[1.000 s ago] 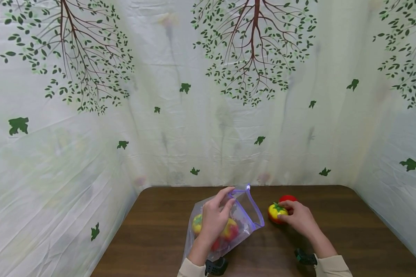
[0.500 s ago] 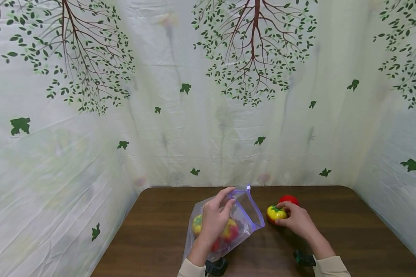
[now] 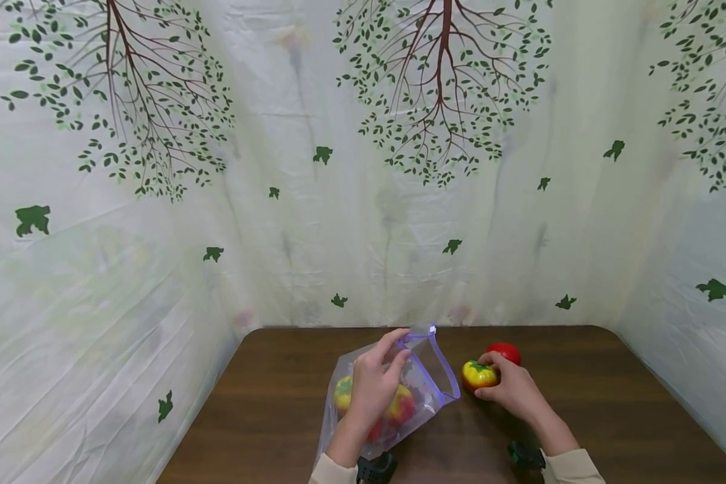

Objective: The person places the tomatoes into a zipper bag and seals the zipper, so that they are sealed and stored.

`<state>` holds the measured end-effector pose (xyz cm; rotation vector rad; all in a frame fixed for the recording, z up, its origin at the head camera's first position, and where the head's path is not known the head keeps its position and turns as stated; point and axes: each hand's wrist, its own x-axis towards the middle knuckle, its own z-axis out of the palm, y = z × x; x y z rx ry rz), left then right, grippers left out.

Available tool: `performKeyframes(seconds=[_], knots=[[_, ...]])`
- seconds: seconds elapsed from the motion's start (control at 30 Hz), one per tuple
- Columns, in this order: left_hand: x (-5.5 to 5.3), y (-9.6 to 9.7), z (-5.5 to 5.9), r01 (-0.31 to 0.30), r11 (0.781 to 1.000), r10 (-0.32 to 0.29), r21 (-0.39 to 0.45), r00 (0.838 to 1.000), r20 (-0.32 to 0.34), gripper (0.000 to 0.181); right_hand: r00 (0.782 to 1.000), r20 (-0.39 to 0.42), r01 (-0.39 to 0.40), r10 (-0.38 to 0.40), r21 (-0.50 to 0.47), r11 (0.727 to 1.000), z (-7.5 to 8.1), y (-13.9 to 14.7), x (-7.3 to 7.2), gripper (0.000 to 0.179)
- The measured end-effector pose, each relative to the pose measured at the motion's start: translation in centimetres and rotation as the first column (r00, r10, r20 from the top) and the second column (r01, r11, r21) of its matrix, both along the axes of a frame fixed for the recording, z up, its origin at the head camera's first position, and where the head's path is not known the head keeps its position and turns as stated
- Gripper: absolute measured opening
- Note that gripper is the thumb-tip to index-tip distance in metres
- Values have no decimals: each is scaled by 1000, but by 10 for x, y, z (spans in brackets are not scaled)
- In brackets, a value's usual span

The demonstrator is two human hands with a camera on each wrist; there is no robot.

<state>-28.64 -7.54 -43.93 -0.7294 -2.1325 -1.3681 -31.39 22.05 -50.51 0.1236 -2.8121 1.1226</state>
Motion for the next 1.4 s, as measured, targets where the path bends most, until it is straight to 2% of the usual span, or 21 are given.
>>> performKeyframes(seconds=[0.1,0.3,0.83,1.4], knots=[[-1,-1,1,-3,1000,3,2,1000,6,37,1000,-4,-2,2,9,1000,-1,-1,-1,57],[-2,-1,1,5,1000,-5,9,1000,-27,36,1000,-7,-4,4,21,1000,0,-2,-1,60],[-2,-2,2,4,1000,-3,8,1000,-27,36,1000,-3,20,-20,15,1000,-2,-4,0,61],[-3,-2,0,2,1000,-2,11,999,-41,35,999,-37,19,-18,21,1000,3,-5,0,56]])
